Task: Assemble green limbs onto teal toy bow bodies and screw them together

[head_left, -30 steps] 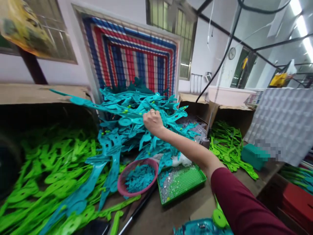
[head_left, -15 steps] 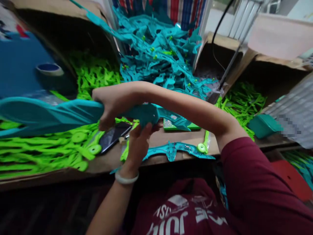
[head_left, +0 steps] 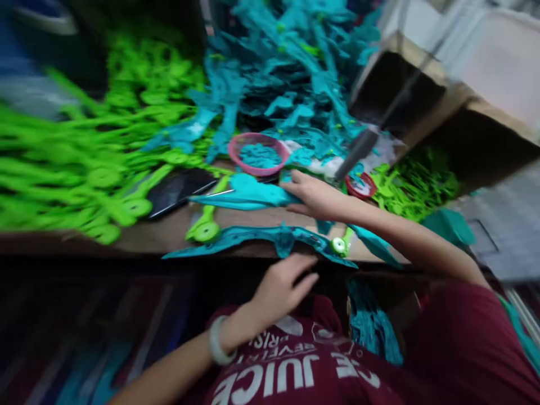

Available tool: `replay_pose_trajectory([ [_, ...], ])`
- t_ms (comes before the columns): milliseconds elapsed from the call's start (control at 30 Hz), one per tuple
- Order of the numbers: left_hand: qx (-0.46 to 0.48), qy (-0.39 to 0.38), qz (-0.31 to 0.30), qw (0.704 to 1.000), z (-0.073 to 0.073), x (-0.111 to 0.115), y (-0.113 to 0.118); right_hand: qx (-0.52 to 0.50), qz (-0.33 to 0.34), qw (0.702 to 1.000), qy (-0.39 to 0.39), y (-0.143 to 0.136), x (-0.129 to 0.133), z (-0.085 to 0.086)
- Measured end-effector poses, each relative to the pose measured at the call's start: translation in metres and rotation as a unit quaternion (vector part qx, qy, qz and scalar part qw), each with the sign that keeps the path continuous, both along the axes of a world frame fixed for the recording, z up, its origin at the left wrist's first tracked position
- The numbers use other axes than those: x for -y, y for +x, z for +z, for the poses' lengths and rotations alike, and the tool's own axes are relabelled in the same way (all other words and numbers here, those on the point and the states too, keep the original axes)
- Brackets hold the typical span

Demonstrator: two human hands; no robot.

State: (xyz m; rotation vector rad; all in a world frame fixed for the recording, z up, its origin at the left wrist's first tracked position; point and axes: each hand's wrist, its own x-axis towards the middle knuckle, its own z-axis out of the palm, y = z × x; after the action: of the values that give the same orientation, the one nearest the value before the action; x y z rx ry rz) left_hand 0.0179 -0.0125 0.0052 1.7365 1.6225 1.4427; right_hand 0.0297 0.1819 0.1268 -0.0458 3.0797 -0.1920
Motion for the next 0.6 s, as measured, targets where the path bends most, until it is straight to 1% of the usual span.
replay_pose_trajectory([
  [33, -0.055, -0.008, -0.051, 0.997, -0.01, 0.007, 0.012, 0.036, -0.008, 0.999, 0.01, 0.007, -0.002, -0.007],
  [67, -0.078, -0.017, -0.072, 0.994, -0.019, 0.011, 0.022, 0.055, -0.01, 0.998, 0.014, 0.012, -0.004, -0.014],
  [100, -0.094, -0.027, -0.08, 0.992, -0.027, 0.012, 0.029, 0.059, -0.005, 0.998, 0.015, 0.013, -0.005, -0.021],
  [167, -0.1, -0.046, -0.061, 0.992, -0.04, 0.012, 0.035, 0.057, 0.017, 0.998, 0.009, 0.008, -0.005, -0.034],
  [233, -0.103, -0.064, -0.037, 0.992, -0.047, 0.012, 0.034, 0.057, 0.045, 0.997, -0.002, -0.003, 0.001, -0.043],
  [300, -0.107, -0.077, -0.031, 0.991, -0.05, 0.013, 0.034, 0.06, 0.063, 0.996, -0.011, -0.015, 0.011, -0.047],
  [400, -0.123, -0.082, -0.056, 0.987, -0.051, 0.016, 0.037, 0.068, 0.068, 0.995, -0.014, -0.033, 0.028, -0.05],
  [500, -0.141, -0.081, -0.081, 0.983, -0.049, 0.02, 0.042, 0.098, 0.064, 0.993, 0.005, -0.047, 0.041, -0.051],
  [600, -0.15, -0.082, -0.082, 0.982, -0.048, 0.024, 0.044, 0.123, 0.064, 0.99, 0.03, -0.054, 0.048, -0.053],
])
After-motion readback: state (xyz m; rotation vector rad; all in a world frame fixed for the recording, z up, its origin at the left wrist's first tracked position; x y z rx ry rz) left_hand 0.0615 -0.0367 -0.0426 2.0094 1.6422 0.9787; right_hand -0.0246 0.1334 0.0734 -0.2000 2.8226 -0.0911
